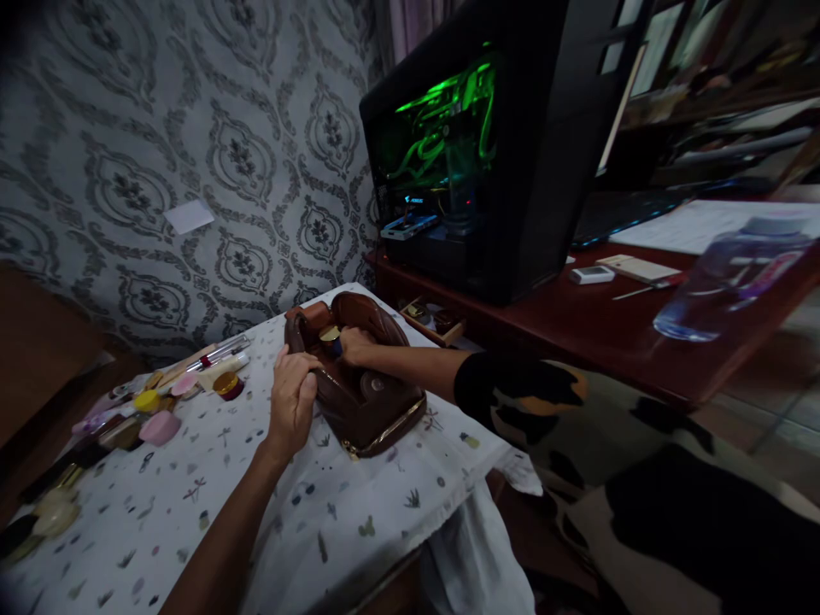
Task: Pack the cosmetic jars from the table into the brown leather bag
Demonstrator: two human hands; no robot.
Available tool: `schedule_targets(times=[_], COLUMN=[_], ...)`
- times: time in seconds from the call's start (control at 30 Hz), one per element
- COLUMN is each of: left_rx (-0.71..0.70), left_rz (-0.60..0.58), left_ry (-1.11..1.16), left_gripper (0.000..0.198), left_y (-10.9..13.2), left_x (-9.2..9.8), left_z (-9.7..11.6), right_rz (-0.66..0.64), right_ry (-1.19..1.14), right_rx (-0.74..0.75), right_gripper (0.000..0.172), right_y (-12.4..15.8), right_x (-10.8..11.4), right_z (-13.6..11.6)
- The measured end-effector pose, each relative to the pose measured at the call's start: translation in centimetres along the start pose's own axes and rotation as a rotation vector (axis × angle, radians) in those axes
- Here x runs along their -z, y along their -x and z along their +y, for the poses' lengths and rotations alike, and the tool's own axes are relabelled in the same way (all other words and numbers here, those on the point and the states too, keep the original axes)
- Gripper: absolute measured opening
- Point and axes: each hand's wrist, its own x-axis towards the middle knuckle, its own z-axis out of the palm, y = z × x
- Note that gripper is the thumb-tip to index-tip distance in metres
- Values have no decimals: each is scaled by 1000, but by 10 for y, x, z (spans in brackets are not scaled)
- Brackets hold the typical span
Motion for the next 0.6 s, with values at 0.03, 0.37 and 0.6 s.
schedule_targets(times=[0.03,0.37,0.6], left_rx=[-1,3,11], left_rz=[0,-8,-15], left_ry=[1,9,3], left_gripper=[34,34,34], left_y=[0,1,0], left_x=[0,2,3], left_z=[0,0,2], right_rz=[4,14,-35], right_ry=[-2,-30,-30], right_rx=[0,-55,-37], right_gripper=[43,45,35], right_y=[0,-14,-20], right_x=[0,-8,-10], right_z=[0,5,11])
